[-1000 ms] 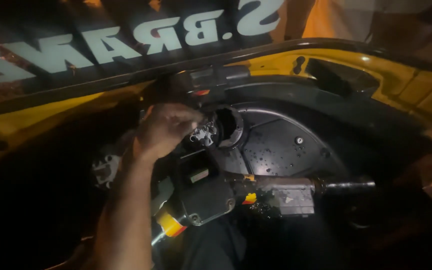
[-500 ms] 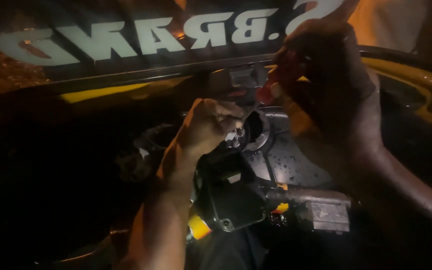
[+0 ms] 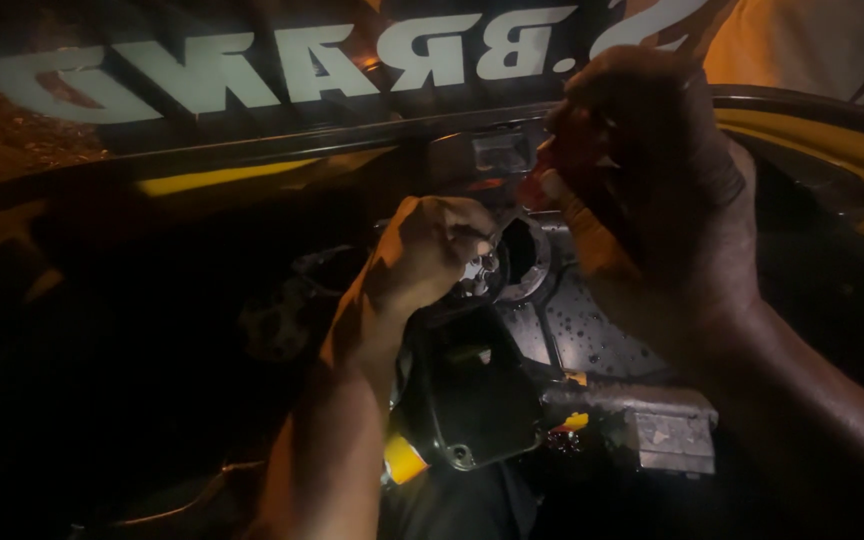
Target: The person is repairing the dashboard or steering column area of a yellow vehicle, using a screwdriver and manipulating wires and connectors.
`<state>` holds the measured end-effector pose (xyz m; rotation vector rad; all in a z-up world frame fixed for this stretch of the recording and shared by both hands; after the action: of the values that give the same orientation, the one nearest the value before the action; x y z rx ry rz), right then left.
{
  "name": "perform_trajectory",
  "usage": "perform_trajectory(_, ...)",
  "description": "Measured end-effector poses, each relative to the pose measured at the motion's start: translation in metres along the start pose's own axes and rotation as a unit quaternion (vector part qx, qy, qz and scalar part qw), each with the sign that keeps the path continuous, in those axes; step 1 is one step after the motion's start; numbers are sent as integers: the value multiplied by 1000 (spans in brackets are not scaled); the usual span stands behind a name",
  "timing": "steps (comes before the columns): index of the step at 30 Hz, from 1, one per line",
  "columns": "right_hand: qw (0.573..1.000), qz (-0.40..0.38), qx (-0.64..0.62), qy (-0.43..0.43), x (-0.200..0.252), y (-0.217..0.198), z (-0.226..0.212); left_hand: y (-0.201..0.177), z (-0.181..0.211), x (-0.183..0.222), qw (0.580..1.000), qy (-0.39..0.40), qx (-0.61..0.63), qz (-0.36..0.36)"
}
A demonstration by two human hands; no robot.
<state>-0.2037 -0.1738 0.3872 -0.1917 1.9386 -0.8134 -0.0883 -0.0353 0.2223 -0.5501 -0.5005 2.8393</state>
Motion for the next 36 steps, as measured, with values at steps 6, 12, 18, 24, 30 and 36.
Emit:
perform_trajectory(6, 930, 90, -260, 243, 11, 2, 27, 1, -10, 0, 997, -31, -67, -13)
perform_trajectory(12, 992, -9, 118, -48, -8, -12, -2, -9, 25, 11, 981, 74, 178, -36)
perform_trajectory(18, 971, -159, 181, 5, -26, -27, -5, -15, 46, 17, 979, 163, 114, -29)
perform_trajectory(24, 906, -249, 324, -111, -44, -34, -30, -10, 32, 14, 979, 166, 116, -31)
perform_trajectory(30, 880, -317, 351, -53, -52, -31, -18, -14, 45, 18, 983, 170, 68, -4)
perform_trajectory(36, 785, -406, 457, 97, -68, -23, -38, -12, 51, 18, 987, 146, 64, 13)
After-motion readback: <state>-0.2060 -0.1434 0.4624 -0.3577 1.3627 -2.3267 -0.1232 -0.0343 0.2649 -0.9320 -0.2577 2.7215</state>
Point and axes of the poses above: each hand's wrist, its own x-axis away from the middle knuckle, its own y-axis out of the palm, z = x × y, the point moved 5 cm from there along -x, towards the middle knuckle, and after that the axes turned 8 degrees about -y, right-handed, at the moved point
